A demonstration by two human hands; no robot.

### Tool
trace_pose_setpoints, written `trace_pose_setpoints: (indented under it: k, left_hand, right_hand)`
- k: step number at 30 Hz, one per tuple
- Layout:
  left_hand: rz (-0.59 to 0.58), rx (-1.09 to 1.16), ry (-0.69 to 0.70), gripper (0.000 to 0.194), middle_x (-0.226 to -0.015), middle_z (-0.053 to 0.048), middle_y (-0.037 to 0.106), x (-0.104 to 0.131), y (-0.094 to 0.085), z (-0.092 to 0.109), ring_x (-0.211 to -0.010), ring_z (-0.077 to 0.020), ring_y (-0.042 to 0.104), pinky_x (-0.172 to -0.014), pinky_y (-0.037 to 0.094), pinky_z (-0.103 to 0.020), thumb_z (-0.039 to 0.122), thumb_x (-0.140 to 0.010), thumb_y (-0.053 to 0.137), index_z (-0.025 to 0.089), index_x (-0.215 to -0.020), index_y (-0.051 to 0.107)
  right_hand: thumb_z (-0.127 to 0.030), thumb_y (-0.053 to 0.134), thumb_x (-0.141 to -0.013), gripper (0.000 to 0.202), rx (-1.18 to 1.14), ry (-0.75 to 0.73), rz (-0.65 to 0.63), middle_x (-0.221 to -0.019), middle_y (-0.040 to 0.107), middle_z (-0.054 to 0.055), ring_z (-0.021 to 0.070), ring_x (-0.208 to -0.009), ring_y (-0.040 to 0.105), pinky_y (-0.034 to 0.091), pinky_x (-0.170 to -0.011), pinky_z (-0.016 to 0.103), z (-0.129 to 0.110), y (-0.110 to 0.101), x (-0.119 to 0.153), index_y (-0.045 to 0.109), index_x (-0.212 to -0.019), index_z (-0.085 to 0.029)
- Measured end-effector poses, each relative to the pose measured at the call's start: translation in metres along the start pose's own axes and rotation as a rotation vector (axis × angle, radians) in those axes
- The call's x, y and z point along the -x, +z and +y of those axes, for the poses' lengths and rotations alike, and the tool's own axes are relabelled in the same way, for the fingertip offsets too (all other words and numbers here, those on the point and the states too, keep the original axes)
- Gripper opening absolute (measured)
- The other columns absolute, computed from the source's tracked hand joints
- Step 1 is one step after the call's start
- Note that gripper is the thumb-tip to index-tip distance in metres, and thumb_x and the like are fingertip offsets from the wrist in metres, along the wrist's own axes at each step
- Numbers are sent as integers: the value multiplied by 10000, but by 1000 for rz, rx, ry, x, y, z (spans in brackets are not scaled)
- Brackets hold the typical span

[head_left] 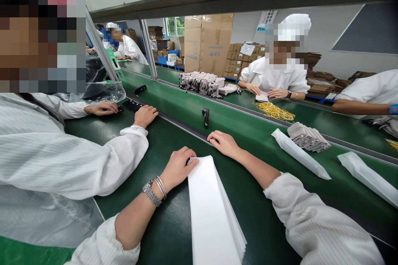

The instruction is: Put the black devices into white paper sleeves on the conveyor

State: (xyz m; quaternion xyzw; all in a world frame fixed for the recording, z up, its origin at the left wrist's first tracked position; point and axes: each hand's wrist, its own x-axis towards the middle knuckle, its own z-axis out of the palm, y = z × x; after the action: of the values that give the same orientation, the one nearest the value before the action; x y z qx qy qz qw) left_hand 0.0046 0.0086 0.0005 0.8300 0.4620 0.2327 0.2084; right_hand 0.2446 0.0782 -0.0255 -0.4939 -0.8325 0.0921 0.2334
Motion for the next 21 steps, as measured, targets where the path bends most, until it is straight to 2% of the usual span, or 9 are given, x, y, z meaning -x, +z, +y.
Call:
trace_pose_setpoints:
  k: [21]
  left_hand:
    - [-19, -16, 6, 197, -867, -18, 584, 0, -1, 0, -810, -176, 566, -725, 409, -302, 322, -915, 487, 194, -886, 633]
  right_hand:
    - [-198, 455, -926, 191, -15, -21, 15, -991, 652, 0, 151, -879, 595, 397, -745, 258, 6, 3, -1, 635, -967, -247]
